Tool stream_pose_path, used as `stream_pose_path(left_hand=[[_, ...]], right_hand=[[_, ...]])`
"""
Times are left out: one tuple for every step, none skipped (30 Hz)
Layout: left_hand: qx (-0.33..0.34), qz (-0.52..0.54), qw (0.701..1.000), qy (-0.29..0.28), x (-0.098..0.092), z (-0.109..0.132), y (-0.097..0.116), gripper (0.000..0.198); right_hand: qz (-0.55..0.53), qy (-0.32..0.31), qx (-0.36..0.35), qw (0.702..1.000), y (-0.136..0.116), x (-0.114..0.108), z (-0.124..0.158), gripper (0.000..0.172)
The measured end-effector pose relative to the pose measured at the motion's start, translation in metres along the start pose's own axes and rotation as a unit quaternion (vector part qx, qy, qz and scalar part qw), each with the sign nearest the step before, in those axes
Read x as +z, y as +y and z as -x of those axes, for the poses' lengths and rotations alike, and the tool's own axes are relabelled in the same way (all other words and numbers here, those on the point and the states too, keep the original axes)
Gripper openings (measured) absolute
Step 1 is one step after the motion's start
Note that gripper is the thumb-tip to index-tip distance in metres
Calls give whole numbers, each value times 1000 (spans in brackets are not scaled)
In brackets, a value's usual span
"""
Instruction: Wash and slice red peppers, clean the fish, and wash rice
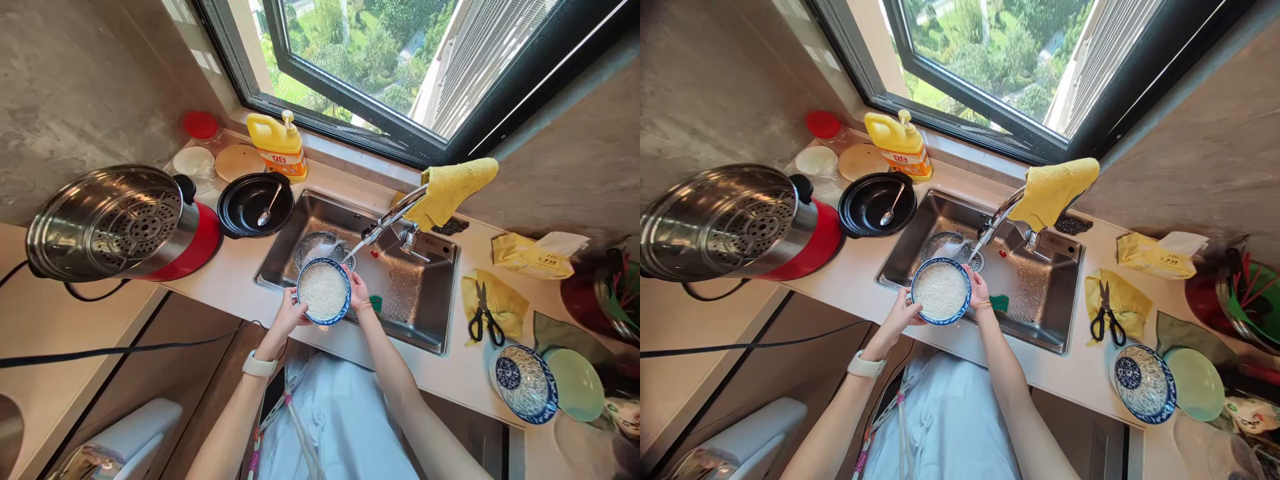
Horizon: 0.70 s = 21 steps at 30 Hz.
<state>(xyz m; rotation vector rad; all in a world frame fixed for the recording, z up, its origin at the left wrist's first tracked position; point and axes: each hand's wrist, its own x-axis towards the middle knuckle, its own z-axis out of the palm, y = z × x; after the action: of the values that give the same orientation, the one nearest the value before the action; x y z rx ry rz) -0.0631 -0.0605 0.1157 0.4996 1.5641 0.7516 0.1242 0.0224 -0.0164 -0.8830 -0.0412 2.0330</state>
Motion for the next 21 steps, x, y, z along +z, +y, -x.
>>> stream_pose_path(left_hand=[[1,-5,1000,0,0,0,0,46],[2,-10,1000,1,0,-1,0,45],[1,-14,1000,2,-1,-1,0,45],[1,-17,1000,2,-1,-2,-1,44],[-1,-19,1000,2,-1,-2,-2,45],[-2,-21,1000,1,-1,-3,-3,46],[-3,-23,1000,0,-2,-4,-5,49],[-2,-25,1000,-1,-2,-5,-7,52],[0,-27,1000,-1,-2,-7,-9,57],[4,-27,1000,-1,-2,-8,-11,62],[8,-26,1000,0,-3,-9,-12,68],[12,-22,1000,0,-3,-9,-13,73],[14,-15,1000,1,-3,-10,-14,77],[14,-5,1000,1,-3,-10,-15,80],[13,7,1000,1,-4,-10,-15,82],[10,21,1000,0,-4,-10,-15,81],[7,37,999,-1,-4,-11,-16,79],[4,54,998,-6,-4,-13,-17,76],[2,72,997,-13,-4,-15,-18,73],[0,91,996,-23,-2,-19,-19,71],[0,111,993,-33,-1,-23,-21,68]], right_hand=[[3,-1,1,1000,1,0,-1,40],[7,-1,2,1000,1,0,-1,40],[12,-1,2,1000,1,0,-2,39],[17,-1,1,1000,1,1,-2,39],[22,-2,-1,1000,0,1,-3,38],[26,-3,-2,1000,0,1,-3,38],[29,-3,-3,1000,0,2,-2,38],[31,-4,-2,1000,-1,2,-2,38],[32,-6,0,999,-1,3,-1,38],[32,-8,4,999,-1,4,-1,38],[31,-10,8,999,-1,4,0,38],[31,-12,11,999,-1,5,1,38],[32,-13,12,999,-2,5,2,37],[34,-13,11,999,-3,6,3,37],[38,-11,6,999,-4,7,3,37],[44,-9,-2,999,-7,8,3,36],[52,-8,-10,999,-10,9,2,36],[62,-9,-19,998,-15,10,1,36],[75,-13,-27,997,-21,13,-2,36],[91,-19,-34,995,-28,16,-5,36],[110,-26,-39,993,-36,19,-9,36]])
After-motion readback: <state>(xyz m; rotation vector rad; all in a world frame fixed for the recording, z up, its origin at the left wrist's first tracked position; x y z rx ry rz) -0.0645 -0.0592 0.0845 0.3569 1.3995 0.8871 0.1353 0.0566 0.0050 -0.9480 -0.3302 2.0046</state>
